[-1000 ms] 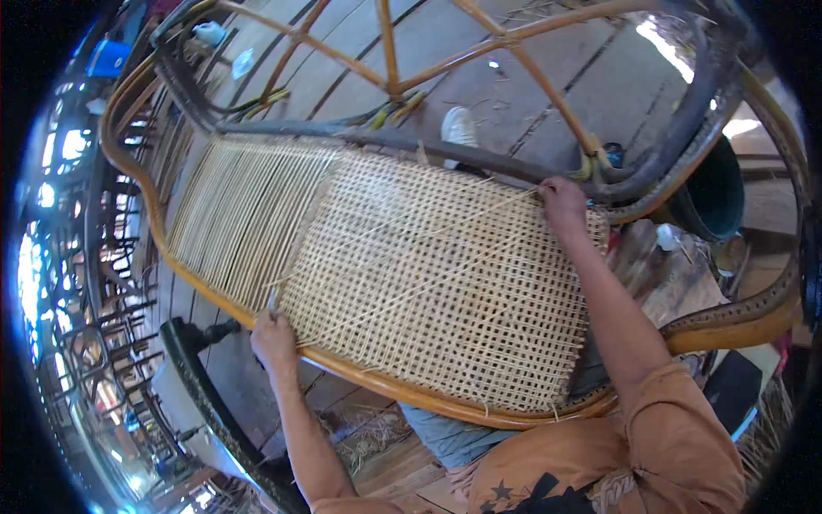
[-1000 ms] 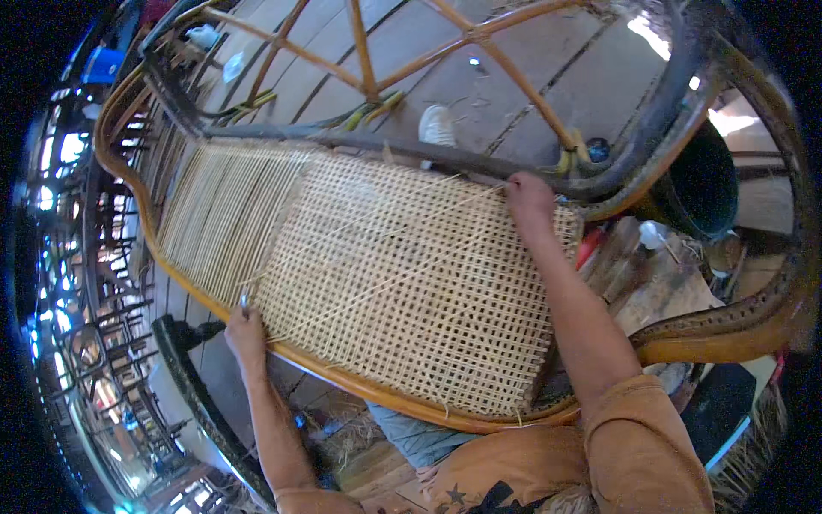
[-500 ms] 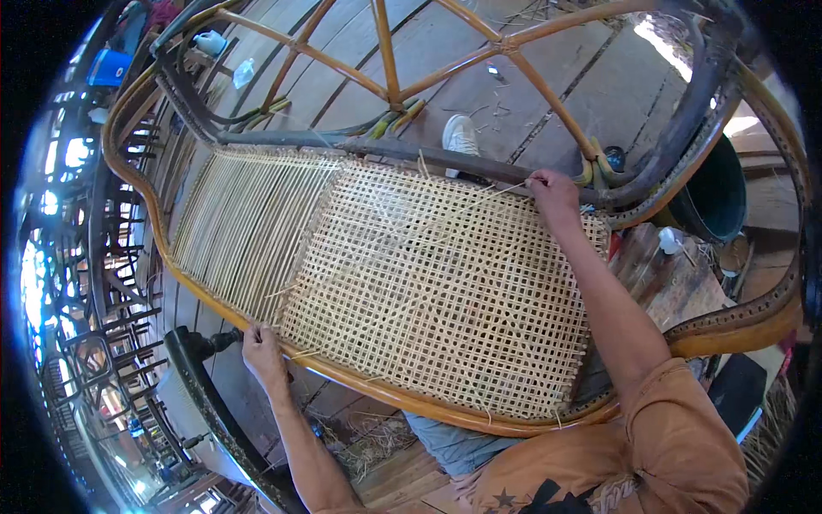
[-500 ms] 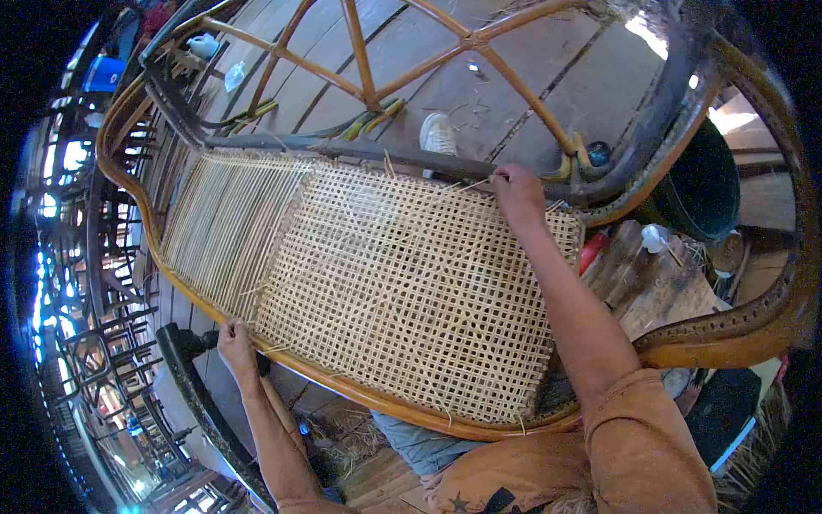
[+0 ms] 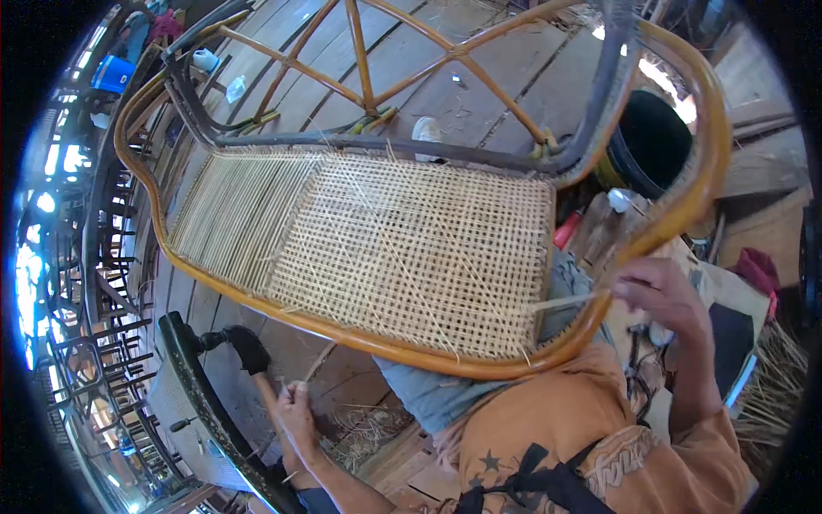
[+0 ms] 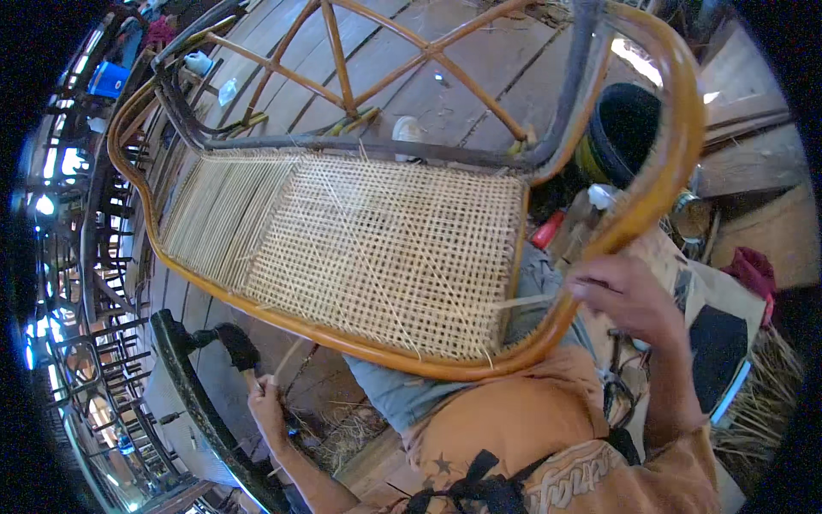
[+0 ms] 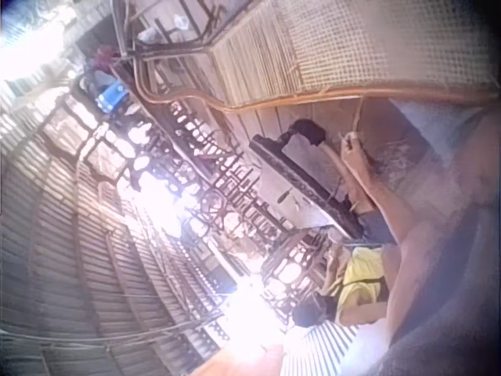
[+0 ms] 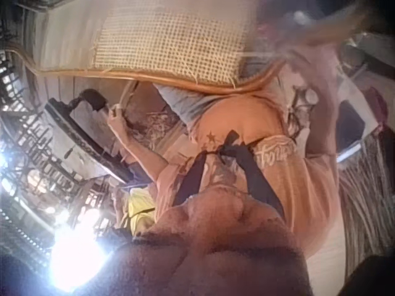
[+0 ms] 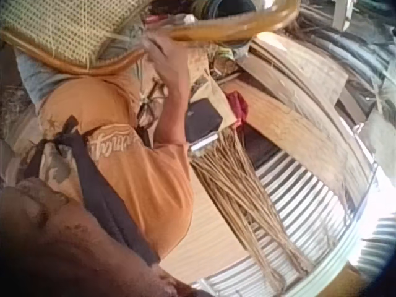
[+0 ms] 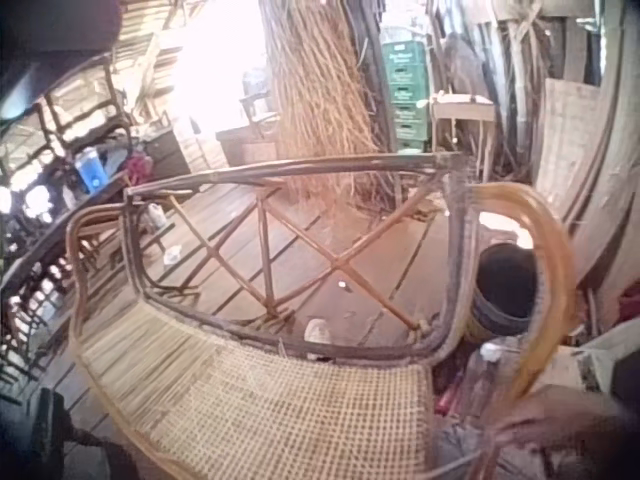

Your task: The recorder is weaving and securing a rattan or cane mesh into a wooden chair frame.

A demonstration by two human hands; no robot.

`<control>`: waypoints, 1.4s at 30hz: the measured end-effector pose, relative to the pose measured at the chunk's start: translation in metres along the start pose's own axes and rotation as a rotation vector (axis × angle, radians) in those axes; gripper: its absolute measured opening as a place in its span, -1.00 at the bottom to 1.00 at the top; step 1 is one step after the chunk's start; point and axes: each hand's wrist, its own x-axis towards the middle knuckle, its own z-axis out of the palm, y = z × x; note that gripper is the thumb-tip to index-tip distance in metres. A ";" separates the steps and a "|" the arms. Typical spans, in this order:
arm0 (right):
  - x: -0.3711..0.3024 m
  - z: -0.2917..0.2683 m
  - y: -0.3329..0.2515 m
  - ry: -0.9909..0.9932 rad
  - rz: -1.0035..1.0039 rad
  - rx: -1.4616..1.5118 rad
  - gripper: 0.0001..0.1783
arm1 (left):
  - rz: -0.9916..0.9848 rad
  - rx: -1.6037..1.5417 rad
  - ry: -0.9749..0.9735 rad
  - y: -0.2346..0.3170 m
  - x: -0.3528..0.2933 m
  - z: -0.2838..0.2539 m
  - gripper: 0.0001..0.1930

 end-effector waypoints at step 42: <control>0.300 0.071 -0.060 0.646 -0.667 0.473 -0.81 | -0.023 -0.071 -0.747 0.159 0.114 0.253 -0.73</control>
